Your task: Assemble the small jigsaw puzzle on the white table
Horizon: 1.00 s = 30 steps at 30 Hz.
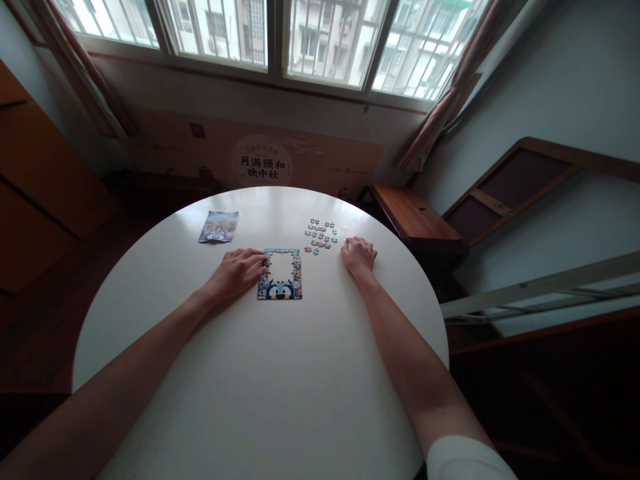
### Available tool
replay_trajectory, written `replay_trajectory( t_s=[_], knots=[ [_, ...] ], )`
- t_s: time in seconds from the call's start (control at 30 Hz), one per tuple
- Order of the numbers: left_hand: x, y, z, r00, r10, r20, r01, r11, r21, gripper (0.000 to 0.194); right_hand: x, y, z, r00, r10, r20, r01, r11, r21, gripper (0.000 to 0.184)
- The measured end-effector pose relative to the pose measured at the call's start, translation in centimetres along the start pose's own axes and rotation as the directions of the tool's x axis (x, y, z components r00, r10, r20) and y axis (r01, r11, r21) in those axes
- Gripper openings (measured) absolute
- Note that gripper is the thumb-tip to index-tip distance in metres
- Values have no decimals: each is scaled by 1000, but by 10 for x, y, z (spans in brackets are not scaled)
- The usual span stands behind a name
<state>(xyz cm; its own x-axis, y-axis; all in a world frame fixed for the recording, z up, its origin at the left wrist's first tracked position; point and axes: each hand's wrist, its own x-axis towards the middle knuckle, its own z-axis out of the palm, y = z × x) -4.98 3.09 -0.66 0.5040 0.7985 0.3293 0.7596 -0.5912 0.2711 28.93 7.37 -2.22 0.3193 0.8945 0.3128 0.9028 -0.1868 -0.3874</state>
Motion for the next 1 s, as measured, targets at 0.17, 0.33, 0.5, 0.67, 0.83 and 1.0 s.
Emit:
replay_trajectory(
  t_s=[0.17,0.33,0.5,0.67,0.83,1.0],
  knots=[
    [0,0,0,1000,-3,2,3,1000,0,34,0,-1,-2,999,1,-32,0,1000,7,30],
    [-1,-3,3,1000,0,3,0,1000,-1,35,-2,-12,-4,989,-96,-115,106,991,78,31],
    [-1,-3,4,1000,2,0,-2,1000,7,35,-7,-23,-1,977,-210,30,204,969,141,28],
    [0,-1,2,1000,-2,0,2,1000,2,34,-11,-25,-1,965,-237,114,233,971,52,32],
    [0,-2,2,1000,-1,3,1,1000,-9,35,-11,-25,-2,963,-228,140,226,974,31,28],
    [0,-2,2,1000,-7,5,7,1000,-11,35,-9,-25,0,971,-203,124,196,978,65,24]
  ],
)
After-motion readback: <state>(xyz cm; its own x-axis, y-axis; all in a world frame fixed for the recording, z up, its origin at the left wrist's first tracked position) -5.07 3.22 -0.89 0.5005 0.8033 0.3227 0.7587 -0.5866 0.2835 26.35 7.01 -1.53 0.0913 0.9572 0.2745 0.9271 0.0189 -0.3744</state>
